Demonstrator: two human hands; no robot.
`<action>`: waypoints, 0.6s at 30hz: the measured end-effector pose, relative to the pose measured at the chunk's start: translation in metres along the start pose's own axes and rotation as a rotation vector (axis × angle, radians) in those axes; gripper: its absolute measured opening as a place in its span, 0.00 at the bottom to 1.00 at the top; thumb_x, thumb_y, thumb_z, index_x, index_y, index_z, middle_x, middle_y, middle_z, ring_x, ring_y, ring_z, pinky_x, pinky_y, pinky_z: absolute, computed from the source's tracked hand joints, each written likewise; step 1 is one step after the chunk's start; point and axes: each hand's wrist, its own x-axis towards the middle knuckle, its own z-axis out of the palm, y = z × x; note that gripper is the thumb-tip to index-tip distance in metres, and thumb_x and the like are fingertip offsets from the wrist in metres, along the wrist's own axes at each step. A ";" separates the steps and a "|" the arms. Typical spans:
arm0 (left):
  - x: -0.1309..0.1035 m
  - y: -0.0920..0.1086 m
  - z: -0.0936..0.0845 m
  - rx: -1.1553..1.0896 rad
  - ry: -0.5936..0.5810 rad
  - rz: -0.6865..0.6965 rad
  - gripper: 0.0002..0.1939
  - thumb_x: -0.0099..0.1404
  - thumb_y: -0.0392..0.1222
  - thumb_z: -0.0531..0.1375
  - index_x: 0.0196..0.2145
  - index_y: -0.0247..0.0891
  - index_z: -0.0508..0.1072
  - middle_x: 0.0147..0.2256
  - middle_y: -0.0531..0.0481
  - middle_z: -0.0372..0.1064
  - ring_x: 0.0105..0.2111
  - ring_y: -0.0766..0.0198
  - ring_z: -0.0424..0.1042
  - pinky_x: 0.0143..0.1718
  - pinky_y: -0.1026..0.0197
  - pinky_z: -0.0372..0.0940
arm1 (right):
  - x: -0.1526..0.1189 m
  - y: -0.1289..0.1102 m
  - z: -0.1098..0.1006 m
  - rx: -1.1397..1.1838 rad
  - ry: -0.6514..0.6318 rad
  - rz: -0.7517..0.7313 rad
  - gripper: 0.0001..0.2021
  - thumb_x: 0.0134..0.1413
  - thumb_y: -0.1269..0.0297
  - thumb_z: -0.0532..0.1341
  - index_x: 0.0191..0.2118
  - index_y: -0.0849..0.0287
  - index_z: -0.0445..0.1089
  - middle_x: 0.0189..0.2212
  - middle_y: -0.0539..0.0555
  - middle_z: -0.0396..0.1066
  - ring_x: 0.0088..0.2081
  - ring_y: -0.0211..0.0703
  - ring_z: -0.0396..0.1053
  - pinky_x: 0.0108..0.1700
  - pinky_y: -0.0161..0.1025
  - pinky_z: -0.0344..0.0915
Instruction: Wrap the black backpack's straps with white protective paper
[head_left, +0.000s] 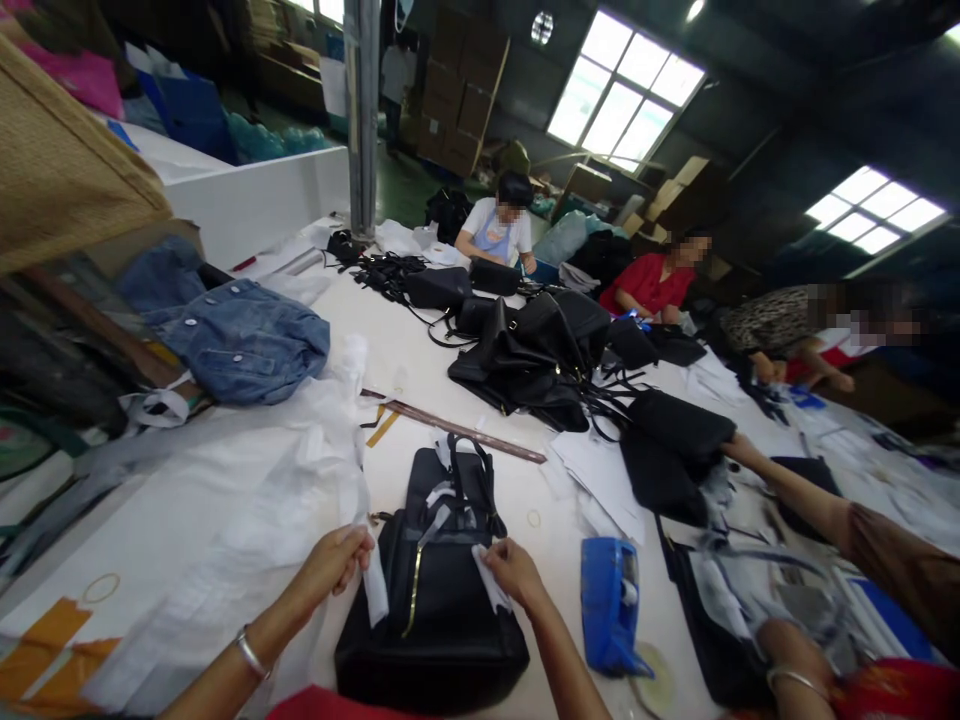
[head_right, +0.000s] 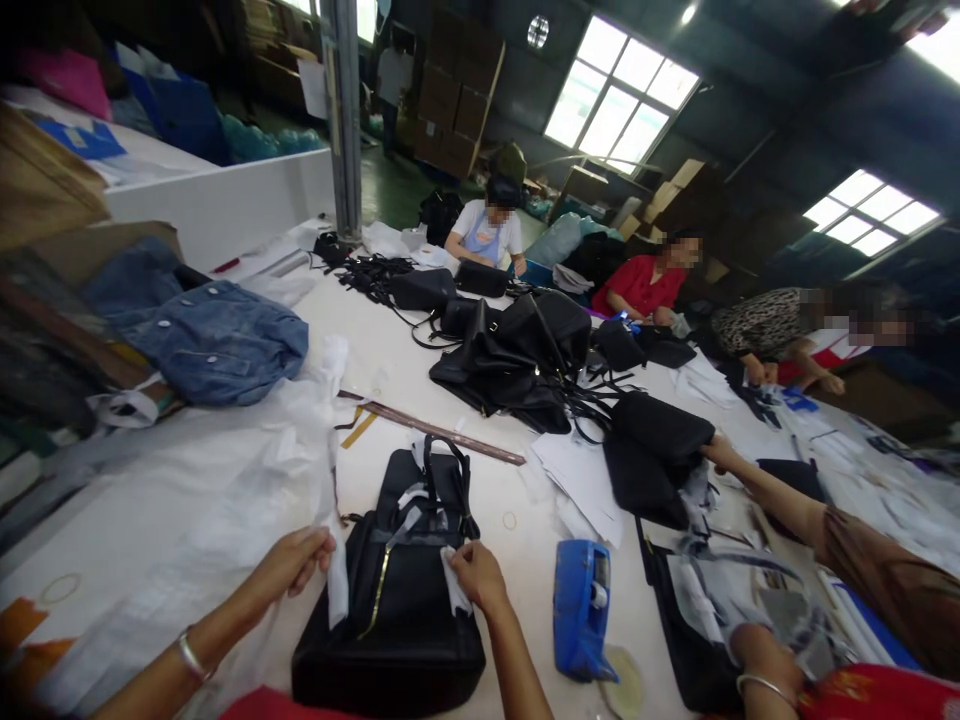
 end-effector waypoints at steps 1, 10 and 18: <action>-0.001 -0.004 0.005 0.007 0.003 -0.012 0.25 0.56 0.64 0.53 0.30 0.36 0.67 0.20 0.54 0.68 0.10 0.73 0.52 0.11 0.69 0.44 | 0.006 0.003 -0.003 0.004 0.016 -0.004 0.15 0.58 0.52 0.56 0.38 0.59 0.70 0.38 0.56 0.76 0.42 0.46 0.73 0.41 0.35 0.62; -0.011 0.005 0.053 0.103 0.022 -0.027 0.25 0.53 0.64 0.54 0.30 0.37 0.68 0.22 0.54 0.68 0.11 0.72 0.53 0.12 0.66 0.50 | 0.052 0.010 -0.014 0.081 0.083 -0.035 0.12 0.53 0.64 0.59 0.43 0.60 0.68 0.47 0.60 0.71 0.51 0.51 0.67 0.50 0.41 0.58; 0.023 0.053 0.127 0.302 0.030 0.125 0.28 0.59 0.64 0.51 0.39 0.36 0.73 0.22 0.53 0.69 0.13 0.68 0.59 0.14 0.66 0.53 | 0.056 0.009 -0.037 0.544 -0.114 -0.006 0.09 0.45 0.60 0.60 0.31 0.56 0.60 0.25 0.48 0.70 0.29 0.42 0.72 0.30 0.36 0.64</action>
